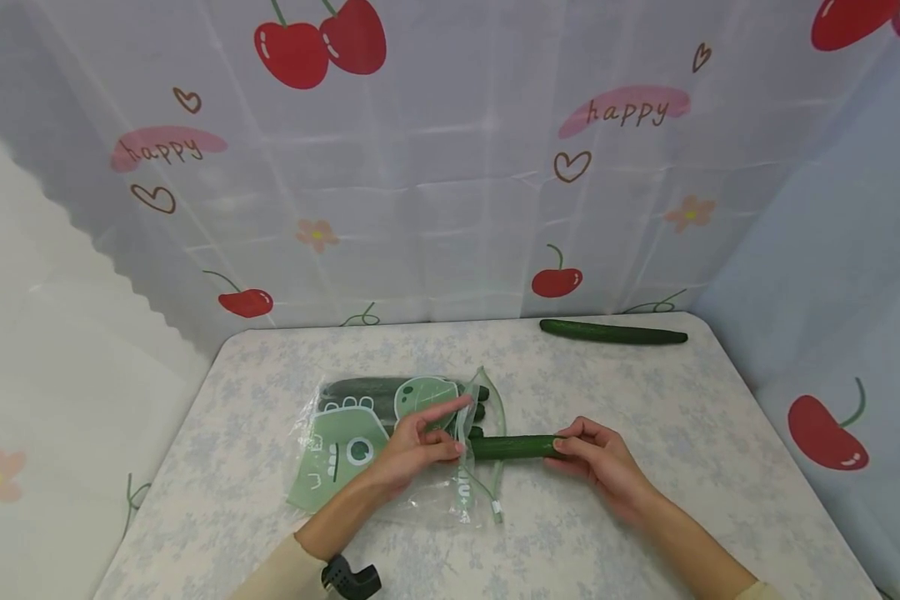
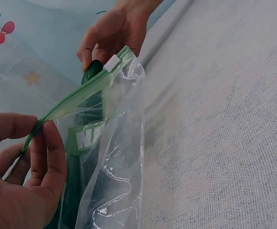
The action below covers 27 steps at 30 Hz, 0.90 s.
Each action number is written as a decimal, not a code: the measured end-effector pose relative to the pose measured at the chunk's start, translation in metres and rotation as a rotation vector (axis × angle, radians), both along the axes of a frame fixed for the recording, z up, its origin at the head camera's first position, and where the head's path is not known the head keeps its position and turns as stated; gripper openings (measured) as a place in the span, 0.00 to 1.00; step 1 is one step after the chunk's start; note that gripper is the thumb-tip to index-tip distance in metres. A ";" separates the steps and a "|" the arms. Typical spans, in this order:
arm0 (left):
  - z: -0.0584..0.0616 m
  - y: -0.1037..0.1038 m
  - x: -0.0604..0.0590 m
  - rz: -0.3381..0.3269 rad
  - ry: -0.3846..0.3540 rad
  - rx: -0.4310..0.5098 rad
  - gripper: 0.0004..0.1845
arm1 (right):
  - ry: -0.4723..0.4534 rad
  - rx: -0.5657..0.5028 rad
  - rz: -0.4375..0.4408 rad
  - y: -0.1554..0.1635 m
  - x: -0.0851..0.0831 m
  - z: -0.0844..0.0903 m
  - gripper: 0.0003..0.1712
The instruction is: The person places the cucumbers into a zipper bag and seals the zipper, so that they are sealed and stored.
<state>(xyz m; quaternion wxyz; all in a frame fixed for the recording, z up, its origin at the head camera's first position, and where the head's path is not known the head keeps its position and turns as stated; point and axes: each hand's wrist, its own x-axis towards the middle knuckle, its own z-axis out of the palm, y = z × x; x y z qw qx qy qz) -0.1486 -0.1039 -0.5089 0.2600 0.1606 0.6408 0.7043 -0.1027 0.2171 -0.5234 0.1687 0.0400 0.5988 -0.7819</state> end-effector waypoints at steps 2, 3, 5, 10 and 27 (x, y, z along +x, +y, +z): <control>0.000 0.000 0.001 -0.002 0.005 0.007 0.40 | -0.032 -0.015 -0.023 -0.012 -0.001 -0.002 0.03; 0.000 0.000 0.001 -0.001 0.006 0.010 0.40 | -0.049 -0.019 -0.035 -0.018 -0.002 -0.003 0.04; 0.000 0.000 0.002 -0.002 0.003 0.018 0.39 | -0.076 -0.029 -0.061 -0.030 -0.003 -0.005 0.06; 0.000 0.000 0.004 -0.006 -0.009 0.031 0.39 | -0.091 -0.046 -0.131 -0.050 -0.007 -0.009 0.07; -0.004 0.001 0.002 -0.004 -0.031 0.011 0.39 | 0.233 0.532 0.037 -0.072 -0.020 -0.009 0.12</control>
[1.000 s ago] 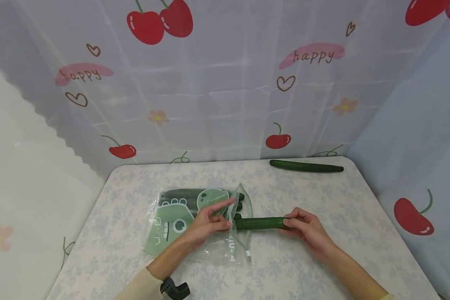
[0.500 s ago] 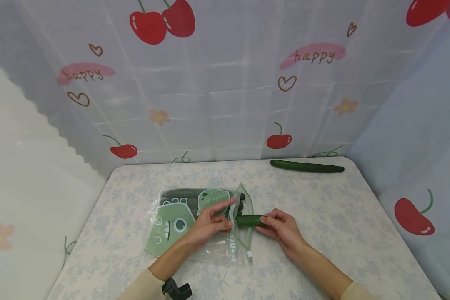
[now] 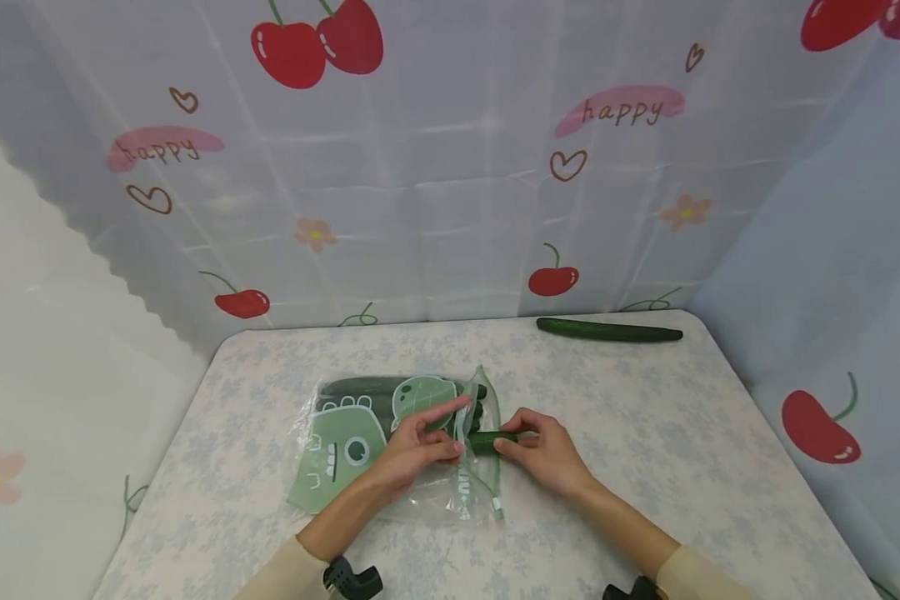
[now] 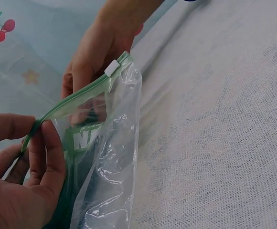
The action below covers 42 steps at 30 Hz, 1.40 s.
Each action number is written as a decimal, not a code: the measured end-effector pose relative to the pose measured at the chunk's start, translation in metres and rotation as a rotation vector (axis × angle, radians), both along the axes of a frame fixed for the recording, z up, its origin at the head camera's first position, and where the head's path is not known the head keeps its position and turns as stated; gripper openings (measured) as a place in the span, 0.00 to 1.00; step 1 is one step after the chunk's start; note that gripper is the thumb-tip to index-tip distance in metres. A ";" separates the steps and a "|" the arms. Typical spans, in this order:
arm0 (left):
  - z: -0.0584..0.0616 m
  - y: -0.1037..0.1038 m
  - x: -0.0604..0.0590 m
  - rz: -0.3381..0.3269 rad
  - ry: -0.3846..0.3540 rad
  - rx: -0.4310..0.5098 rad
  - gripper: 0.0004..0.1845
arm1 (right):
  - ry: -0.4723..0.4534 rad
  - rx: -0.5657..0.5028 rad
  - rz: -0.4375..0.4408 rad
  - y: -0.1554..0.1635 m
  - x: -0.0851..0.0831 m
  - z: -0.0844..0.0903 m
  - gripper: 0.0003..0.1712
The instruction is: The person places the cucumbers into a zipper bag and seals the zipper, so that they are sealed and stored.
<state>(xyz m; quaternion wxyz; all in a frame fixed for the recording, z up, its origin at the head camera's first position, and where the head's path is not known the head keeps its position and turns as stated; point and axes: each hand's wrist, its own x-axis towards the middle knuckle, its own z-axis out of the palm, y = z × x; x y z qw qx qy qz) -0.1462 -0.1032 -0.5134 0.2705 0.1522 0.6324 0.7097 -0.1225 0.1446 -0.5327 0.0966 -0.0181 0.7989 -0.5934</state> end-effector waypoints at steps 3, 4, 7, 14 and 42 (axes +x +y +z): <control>-0.002 -0.003 0.002 0.015 -0.010 -0.007 0.39 | 0.047 0.070 0.060 -0.006 -0.002 0.003 0.11; -0.002 -0.004 0.002 0.017 -0.013 -0.008 0.38 | 0.052 0.082 0.076 -0.008 -0.002 0.002 0.12; -0.002 -0.005 0.002 0.022 -0.016 -0.008 0.38 | 0.062 0.095 0.105 -0.013 -0.004 -0.002 0.13; -0.001 -0.008 0.000 0.032 -0.012 -0.010 0.38 | 0.029 0.059 0.117 -0.010 -0.008 -0.008 0.12; 0.001 -0.007 -0.002 0.024 -0.035 -0.002 0.38 | 0.069 0.150 0.144 -0.015 -0.018 -0.004 0.08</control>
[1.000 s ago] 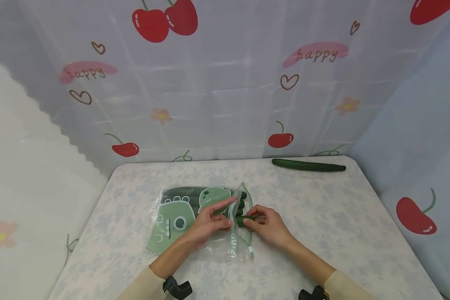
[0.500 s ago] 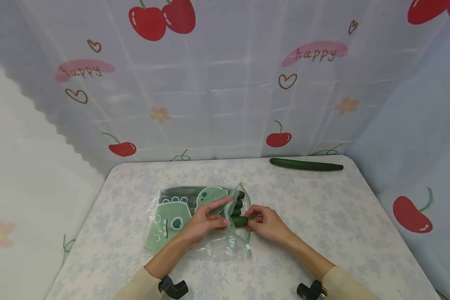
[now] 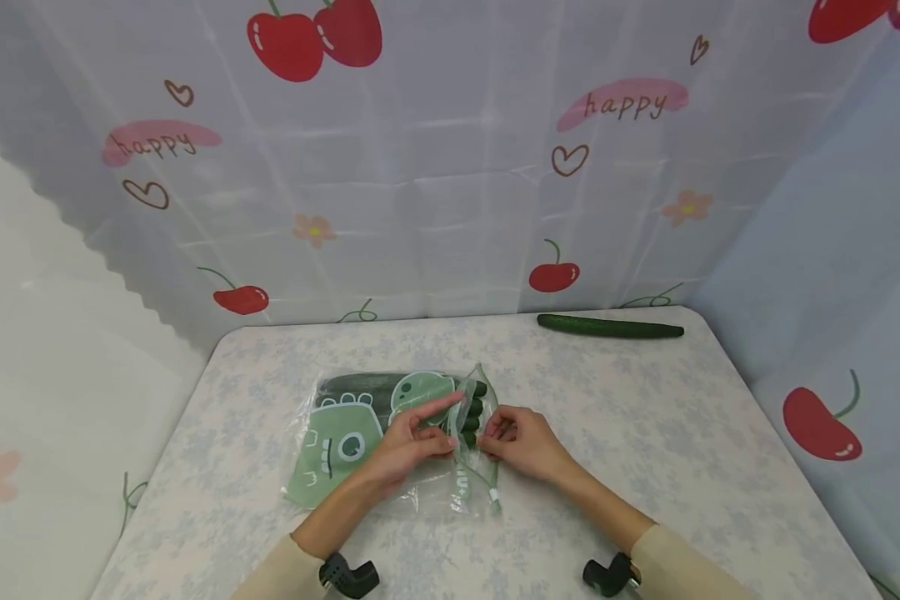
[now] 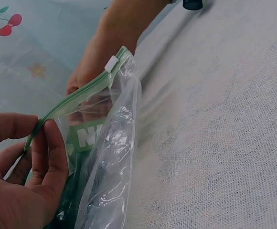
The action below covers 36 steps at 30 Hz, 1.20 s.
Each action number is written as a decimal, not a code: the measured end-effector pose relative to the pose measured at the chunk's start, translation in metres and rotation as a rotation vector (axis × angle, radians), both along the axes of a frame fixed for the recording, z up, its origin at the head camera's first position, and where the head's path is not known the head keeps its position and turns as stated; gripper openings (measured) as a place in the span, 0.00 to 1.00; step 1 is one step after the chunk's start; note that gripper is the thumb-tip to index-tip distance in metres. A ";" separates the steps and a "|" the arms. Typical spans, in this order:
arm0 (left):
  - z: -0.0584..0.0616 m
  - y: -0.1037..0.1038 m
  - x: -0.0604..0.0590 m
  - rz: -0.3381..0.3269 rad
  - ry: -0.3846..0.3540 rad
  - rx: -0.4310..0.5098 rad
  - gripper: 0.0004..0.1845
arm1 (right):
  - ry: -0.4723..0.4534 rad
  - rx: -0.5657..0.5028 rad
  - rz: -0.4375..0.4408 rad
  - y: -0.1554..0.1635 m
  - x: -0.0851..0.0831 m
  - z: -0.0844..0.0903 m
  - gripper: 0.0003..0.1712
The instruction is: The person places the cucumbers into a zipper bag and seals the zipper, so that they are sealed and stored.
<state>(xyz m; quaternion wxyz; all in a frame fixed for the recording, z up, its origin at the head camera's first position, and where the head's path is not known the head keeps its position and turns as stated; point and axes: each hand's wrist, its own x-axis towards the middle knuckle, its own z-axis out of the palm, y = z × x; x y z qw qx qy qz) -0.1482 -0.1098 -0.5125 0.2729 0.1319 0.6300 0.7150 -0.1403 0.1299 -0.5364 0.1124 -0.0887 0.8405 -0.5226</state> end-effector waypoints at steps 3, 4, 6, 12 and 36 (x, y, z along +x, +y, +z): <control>0.000 -0.001 0.001 -0.003 0.001 0.001 0.38 | -0.058 -0.108 0.011 0.011 0.003 -0.001 0.08; 0.000 -0.001 0.001 -0.003 -0.002 0.000 0.38 | -0.072 -0.139 0.011 0.017 0.003 -0.001 0.09; -0.001 -0.002 0.001 0.001 -0.003 0.004 0.38 | -0.084 -0.192 0.012 0.029 0.003 0.000 0.10; 0.000 -0.003 0.002 0.014 0.006 0.002 0.38 | -0.005 -0.140 0.000 0.080 -0.006 0.015 0.12; 0.016 0.007 0.010 0.016 0.027 -0.052 0.36 | 0.270 0.586 -0.356 0.272 -0.099 0.024 0.32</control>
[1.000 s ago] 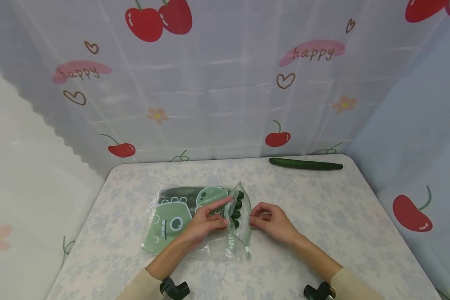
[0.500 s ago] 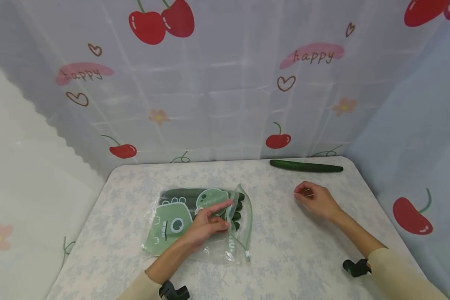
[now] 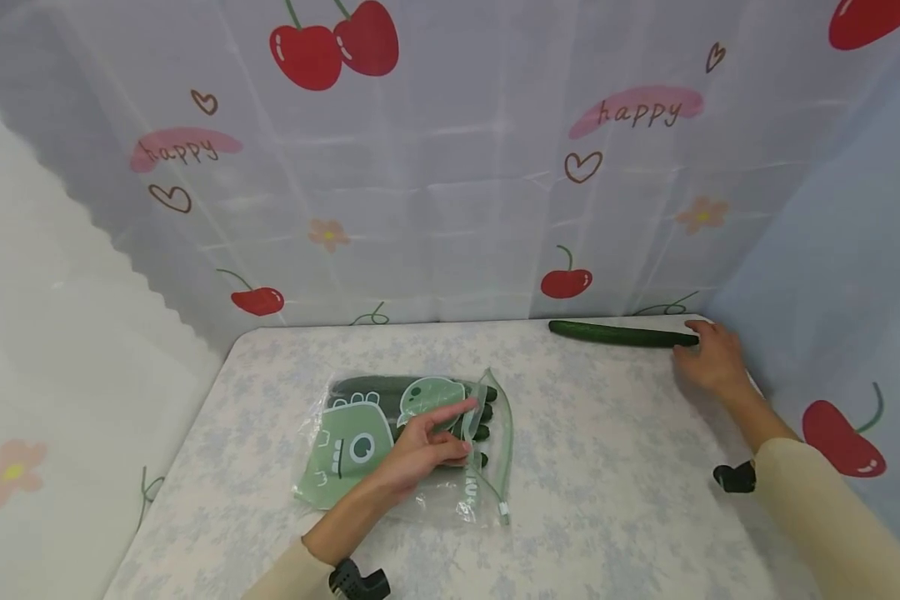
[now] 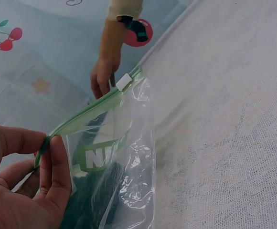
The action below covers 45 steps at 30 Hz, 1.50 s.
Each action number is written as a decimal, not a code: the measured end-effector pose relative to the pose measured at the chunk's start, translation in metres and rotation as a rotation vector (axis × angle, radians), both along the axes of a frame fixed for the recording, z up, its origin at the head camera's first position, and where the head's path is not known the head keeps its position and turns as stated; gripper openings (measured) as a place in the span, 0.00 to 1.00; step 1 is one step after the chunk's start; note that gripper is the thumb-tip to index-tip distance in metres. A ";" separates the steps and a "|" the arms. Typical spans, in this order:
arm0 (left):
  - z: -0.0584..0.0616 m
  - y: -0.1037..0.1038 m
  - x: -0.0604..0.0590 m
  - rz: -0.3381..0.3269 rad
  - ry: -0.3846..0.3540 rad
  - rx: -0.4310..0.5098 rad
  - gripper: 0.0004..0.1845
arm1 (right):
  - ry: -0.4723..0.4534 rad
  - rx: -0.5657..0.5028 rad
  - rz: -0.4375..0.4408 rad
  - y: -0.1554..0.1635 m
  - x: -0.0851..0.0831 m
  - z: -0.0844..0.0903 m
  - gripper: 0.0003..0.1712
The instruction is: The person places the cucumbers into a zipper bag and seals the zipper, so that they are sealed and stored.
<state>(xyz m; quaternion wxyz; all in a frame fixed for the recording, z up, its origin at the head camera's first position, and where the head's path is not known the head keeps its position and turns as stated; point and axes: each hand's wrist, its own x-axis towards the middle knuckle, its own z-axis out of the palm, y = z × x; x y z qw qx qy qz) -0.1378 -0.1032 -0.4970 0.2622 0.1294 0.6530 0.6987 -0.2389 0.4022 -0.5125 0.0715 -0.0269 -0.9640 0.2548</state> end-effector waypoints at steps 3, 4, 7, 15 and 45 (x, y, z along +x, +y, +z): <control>-0.001 0.001 0.000 0.006 -0.007 0.001 0.36 | -0.048 0.021 0.006 0.013 -0.004 -0.004 0.33; -0.002 0.002 -0.001 0.007 -0.009 0.001 0.36 | -0.054 0.023 0.007 0.015 -0.004 -0.006 0.32; -0.002 0.002 -0.001 0.007 -0.016 0.000 0.36 | -0.040 0.001 0.000 0.019 -0.002 -0.012 0.28; -0.005 0.001 -0.002 0.014 -0.032 0.008 0.36 | 0.073 -0.063 0.021 0.017 0.018 -0.020 0.23; -0.006 0.004 -0.001 0.021 -0.031 -0.004 0.37 | 0.102 -1.251 0.295 -0.029 0.139 0.001 0.12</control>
